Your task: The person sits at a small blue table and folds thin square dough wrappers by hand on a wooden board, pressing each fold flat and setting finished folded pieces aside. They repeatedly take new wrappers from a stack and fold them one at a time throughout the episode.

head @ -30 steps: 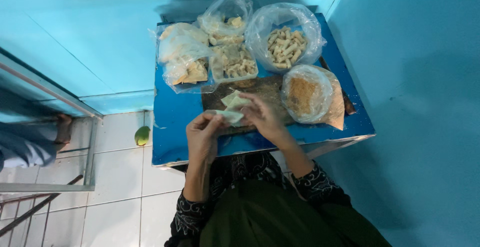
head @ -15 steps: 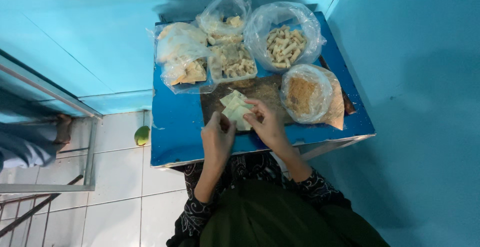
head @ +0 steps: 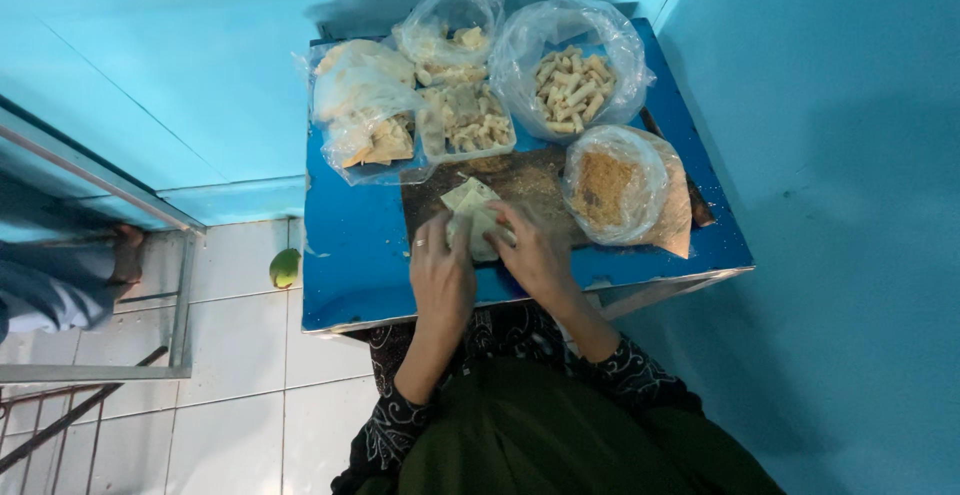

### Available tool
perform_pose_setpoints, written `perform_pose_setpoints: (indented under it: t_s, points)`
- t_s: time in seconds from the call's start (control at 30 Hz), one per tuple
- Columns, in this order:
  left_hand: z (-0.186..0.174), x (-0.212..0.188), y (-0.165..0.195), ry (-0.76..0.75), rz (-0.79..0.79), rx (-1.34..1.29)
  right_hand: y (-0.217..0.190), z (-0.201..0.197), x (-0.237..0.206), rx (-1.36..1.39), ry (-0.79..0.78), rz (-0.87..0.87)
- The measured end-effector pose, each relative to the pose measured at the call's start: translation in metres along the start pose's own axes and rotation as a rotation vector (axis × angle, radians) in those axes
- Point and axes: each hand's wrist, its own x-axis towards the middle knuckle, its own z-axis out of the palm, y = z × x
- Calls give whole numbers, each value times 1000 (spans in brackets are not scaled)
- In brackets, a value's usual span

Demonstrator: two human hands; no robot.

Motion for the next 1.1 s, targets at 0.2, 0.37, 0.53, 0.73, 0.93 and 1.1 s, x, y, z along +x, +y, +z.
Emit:
perform_pose_setpoints:
  t_s: [0.2, 0.37, 0.53, 0.73, 0.93, 1.1]
  points:
    - [25, -12, -10, -115, 142, -3, 10, -23, 44, -82, -30, -35]
    - [32, -15, -14, -127, 132, -17, 0, -17, 81, -152, -164, -114]
    - [21, 4, -25, -299, 117, -70, -9, -19, 88, -96, -282, -45]
    - [11, 24, -35, -442, 179, -86, 5, -15, 95, 95, -235, -92]
    - [14, 18, -29, -391, 179, -39, 26, -3, 112, 87, -182, -117]
    - [16, 18, -32, -398, 163, -41, 42, -23, 117, -322, -72, -225]
